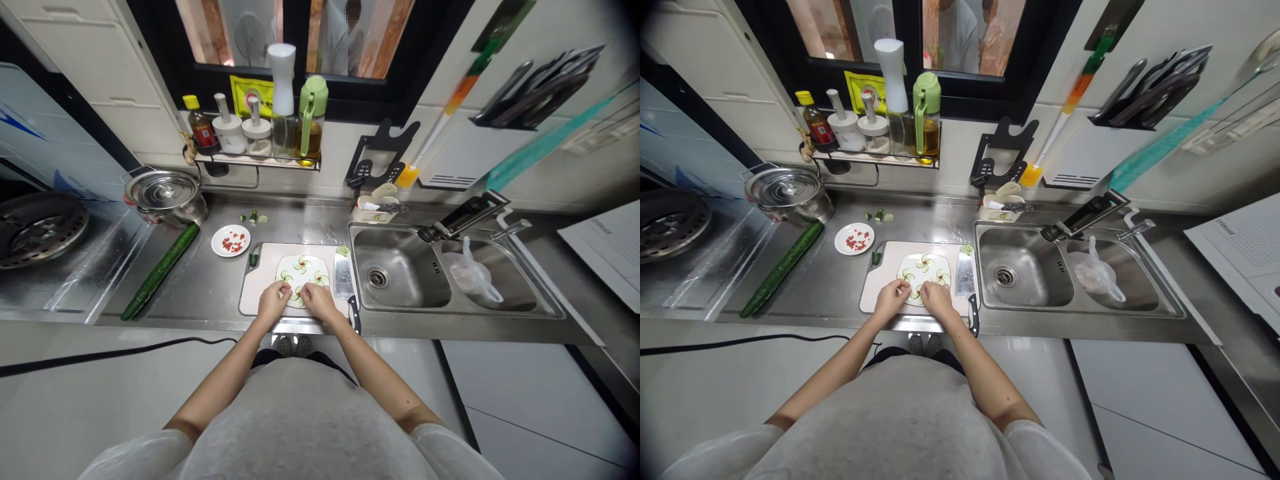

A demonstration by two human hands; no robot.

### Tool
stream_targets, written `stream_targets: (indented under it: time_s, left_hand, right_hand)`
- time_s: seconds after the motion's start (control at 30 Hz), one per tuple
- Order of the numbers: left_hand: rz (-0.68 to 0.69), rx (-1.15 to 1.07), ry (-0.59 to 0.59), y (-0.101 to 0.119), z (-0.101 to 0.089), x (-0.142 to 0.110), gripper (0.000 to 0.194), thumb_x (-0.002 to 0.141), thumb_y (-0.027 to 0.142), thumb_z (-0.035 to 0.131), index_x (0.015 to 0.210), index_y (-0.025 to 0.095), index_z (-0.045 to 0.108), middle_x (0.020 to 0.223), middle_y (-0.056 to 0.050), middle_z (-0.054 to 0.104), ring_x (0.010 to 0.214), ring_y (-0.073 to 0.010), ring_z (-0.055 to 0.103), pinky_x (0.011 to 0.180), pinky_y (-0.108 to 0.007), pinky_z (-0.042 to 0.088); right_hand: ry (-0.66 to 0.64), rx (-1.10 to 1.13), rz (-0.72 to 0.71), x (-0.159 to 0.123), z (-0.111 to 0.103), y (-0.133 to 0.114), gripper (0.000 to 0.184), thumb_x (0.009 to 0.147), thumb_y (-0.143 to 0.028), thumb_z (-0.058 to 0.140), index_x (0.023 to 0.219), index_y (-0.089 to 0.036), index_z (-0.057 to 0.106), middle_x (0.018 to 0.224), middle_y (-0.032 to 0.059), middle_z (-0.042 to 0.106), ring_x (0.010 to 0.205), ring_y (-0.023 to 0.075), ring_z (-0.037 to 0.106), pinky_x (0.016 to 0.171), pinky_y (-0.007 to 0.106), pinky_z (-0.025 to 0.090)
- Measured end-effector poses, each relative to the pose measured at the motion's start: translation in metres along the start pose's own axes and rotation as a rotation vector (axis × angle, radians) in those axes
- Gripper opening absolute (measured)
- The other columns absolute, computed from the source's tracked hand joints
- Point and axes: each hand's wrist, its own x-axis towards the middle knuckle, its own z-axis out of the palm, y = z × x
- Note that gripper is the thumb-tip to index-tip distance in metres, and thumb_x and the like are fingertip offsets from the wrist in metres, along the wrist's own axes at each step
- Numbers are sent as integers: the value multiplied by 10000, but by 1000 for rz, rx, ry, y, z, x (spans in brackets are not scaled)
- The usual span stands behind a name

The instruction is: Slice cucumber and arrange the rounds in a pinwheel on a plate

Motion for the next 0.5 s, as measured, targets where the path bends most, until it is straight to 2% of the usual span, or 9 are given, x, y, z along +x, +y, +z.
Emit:
stream_targets:
  time_s: [0.5]
  left_hand:
    - [17, 157, -78, 9, 14, 6, 107, 827, 284, 565, 882, 226, 636, 867, -3, 668, 810, -150, 593, 691, -243, 385]
  right_hand:
    - [-90, -109, 20, 6, 1, -1, 202, 932, -258, 415, 878, -188, 596, 924, 39, 681, 849, 168, 567, 769, 293, 255]
